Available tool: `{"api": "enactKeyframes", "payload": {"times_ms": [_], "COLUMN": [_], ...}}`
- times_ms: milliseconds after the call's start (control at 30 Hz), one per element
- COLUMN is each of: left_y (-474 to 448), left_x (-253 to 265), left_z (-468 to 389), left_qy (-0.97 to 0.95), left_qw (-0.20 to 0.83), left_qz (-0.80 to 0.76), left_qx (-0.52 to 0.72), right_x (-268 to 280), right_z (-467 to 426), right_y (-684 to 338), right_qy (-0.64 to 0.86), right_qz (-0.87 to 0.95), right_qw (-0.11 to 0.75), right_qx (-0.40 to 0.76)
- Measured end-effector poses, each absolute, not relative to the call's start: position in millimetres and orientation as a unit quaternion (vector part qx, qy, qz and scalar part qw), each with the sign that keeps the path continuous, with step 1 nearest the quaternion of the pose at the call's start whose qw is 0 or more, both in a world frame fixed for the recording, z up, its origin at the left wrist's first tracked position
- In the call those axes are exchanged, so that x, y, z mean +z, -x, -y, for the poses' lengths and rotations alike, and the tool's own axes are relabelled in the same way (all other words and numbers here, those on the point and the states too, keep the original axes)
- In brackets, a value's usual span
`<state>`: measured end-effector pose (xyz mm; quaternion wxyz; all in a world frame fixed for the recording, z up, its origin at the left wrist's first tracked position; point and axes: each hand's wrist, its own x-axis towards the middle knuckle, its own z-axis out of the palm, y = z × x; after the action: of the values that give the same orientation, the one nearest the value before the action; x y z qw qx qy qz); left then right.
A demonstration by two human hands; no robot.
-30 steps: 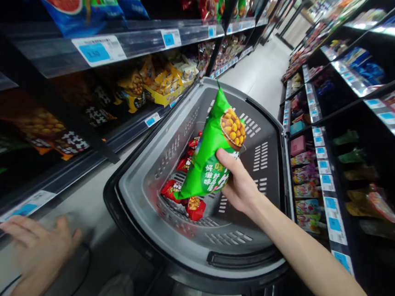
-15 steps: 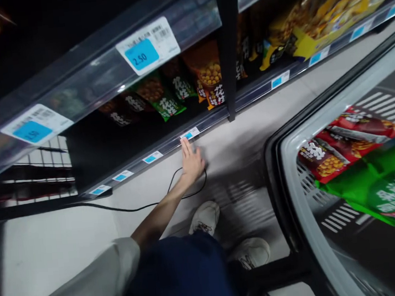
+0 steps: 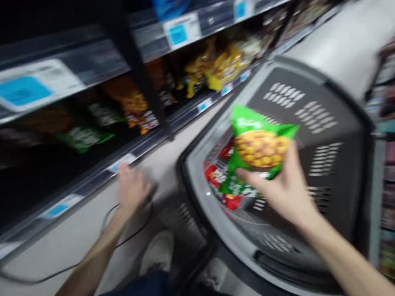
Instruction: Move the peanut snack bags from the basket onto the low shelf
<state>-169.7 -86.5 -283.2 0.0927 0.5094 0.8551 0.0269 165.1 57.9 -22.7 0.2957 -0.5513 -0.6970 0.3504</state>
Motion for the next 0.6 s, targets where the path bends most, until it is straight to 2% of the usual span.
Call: {"api": "enactKeyframes", "payload": {"times_ms": [133,300,500,600], "left_y": [172,166,167,168], "left_x": [-301,-292,-294,-295], "left_z": [86,88,89,89], "left_qy": [-0.529,-0.537,-0.546,-0.541], "left_qw": [0.053,0.008,0.014,0.027], "left_qz": [-0.845,-0.837,-0.828,-0.831], "left_qx": [0.054,0.100,0.128,0.130], "right_x": [-22,-22,-23,-26], "right_z": [-52,-45,-48,-46], "right_y": [-160,-161,-157,-157], "right_qy": [0.522,0.512,0.516,0.504], "right_qz": [0.672,0.663,0.639,0.581], "right_qw": [0.305,0.308,0.295,0.329], "right_qx": [0.427,0.450,0.488,0.548]}}
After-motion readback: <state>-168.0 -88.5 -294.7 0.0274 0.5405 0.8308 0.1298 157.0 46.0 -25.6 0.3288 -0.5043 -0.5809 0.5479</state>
